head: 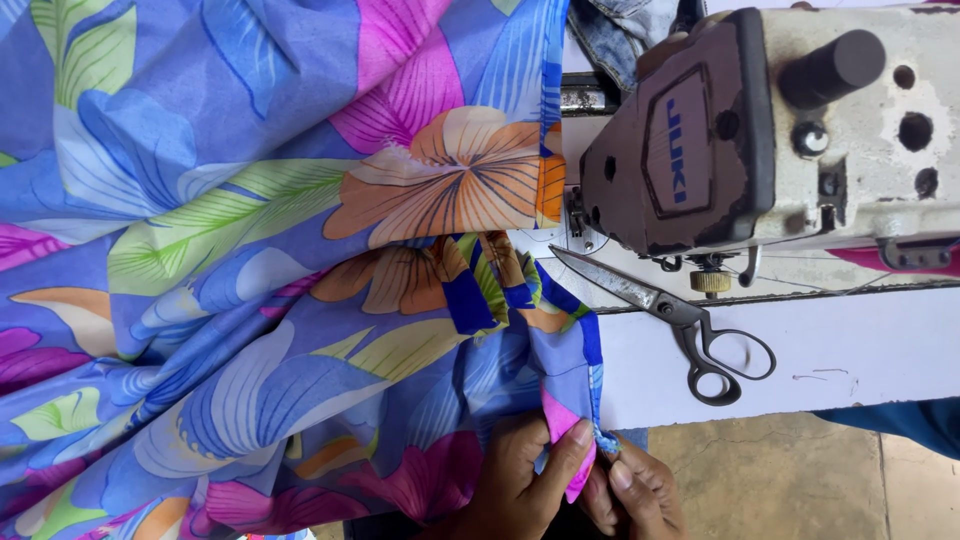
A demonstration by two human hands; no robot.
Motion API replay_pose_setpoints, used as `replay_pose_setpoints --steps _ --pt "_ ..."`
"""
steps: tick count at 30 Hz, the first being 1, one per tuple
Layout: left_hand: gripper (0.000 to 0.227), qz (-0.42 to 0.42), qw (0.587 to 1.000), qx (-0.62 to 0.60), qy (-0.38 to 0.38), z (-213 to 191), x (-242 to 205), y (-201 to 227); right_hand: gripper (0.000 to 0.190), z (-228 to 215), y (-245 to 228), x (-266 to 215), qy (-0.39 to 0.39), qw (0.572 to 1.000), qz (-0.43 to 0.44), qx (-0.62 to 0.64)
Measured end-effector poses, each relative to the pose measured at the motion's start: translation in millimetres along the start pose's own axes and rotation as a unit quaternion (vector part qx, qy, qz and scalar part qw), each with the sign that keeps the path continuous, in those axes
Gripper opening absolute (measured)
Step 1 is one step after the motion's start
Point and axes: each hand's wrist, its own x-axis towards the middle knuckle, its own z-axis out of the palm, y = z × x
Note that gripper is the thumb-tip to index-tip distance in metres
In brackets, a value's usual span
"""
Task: Trimming excess fabric and loose threads from the edge of a floral garment using scissors and a small hand tool.
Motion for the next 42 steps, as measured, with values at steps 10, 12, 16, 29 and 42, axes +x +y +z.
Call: replay_pose_setpoints --steps 10,12,16,29,42 --pt "0.031 0.007 0.999 0.034 -0.021 -4 2 -2 0.039 -11 26 1 0.012 0.998 -0.058 -0.010" --pt "0.030 0.009 0.999 0.040 -0.023 -5 1 -4 0.039 -13 27 2 0.015 0.997 -0.065 -0.026" --pt "0.033 -0.007 0.999 0.048 -0.025 -5 0 -9 0.039 -23 31 2 0.024 0.995 -0.052 -0.085" --pt "0.034 -0.003 0.997 0.049 -0.059 -15 10 4 0.044 -18 22 10 -0.046 0.999 -0.003 0.028" --pt "0.035 0.022 0.992 0.124 -0.023 -21 13 1 0.049 -41 -31 18 -0.032 0.987 -0.159 -0.011"
